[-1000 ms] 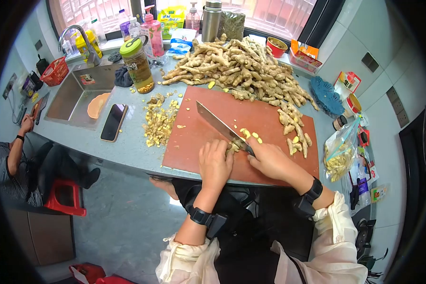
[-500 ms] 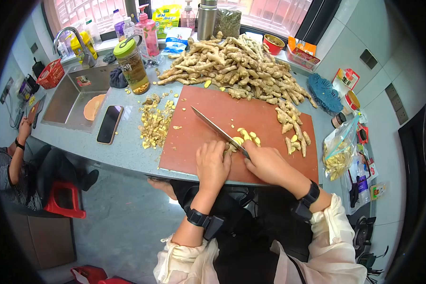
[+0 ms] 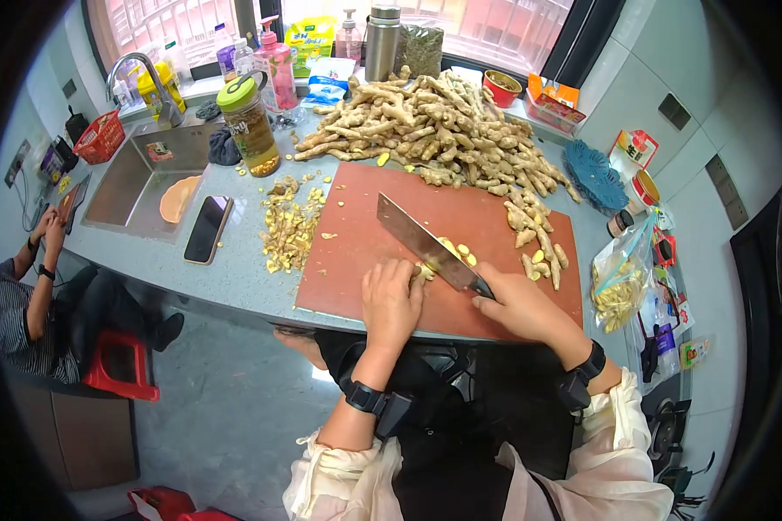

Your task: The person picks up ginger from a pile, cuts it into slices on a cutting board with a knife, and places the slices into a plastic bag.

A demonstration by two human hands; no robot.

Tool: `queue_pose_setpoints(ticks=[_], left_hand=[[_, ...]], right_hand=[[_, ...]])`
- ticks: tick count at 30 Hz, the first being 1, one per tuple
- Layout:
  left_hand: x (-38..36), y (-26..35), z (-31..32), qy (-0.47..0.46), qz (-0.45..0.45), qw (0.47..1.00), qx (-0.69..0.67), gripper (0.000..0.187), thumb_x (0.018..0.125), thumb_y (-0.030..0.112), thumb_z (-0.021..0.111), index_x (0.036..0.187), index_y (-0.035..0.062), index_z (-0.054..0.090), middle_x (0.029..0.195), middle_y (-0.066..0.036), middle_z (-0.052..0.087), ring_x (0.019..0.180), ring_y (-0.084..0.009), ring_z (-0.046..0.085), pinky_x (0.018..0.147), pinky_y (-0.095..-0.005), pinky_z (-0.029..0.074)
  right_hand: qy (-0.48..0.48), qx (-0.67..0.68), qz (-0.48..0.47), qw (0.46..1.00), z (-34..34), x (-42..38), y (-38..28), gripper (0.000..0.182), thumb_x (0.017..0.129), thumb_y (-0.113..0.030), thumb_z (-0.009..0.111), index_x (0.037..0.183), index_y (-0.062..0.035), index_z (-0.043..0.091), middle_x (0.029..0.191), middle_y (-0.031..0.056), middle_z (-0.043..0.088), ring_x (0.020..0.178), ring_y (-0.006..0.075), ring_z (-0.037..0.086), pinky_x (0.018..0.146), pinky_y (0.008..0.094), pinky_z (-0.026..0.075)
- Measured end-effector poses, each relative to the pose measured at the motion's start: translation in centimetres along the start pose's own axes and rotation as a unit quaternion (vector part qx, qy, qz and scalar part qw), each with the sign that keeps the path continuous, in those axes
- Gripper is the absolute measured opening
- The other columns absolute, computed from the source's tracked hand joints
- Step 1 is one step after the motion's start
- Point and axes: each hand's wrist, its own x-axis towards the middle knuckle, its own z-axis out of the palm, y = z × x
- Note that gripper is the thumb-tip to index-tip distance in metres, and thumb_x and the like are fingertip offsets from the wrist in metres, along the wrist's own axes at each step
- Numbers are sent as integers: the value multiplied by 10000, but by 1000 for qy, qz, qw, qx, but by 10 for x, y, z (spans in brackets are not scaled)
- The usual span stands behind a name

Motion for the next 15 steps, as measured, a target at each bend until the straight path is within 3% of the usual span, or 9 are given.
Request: queue_pose_setpoints(ticks=[9, 15], left_hand=[[0, -1, 1, -1, -12, 1000, 1, 143, 853, 145, 745, 905, 63, 640, 939, -87, 646, 954, -309, 600, 862, -425, 430], [1, 0, 1, 1, -11, 1000, -1, 133, 853, 140, 742, 914, 64, 651, 938, -82, 649, 948, -301, 603, 857, -420, 429]], right_hand=[[-20, -37, -22, 999, -7, -1, -9, 325, 952, -201, 646, 1160, -31, 463, 896, 281, 654, 886, 496, 641, 762, 554, 484], [-32, -103, -3, 994, -4, 4, -20, 258, 949, -195, 618, 1076, -23, 473, 838, 237, 687, 828, 472, 672, 737, 570, 519]])
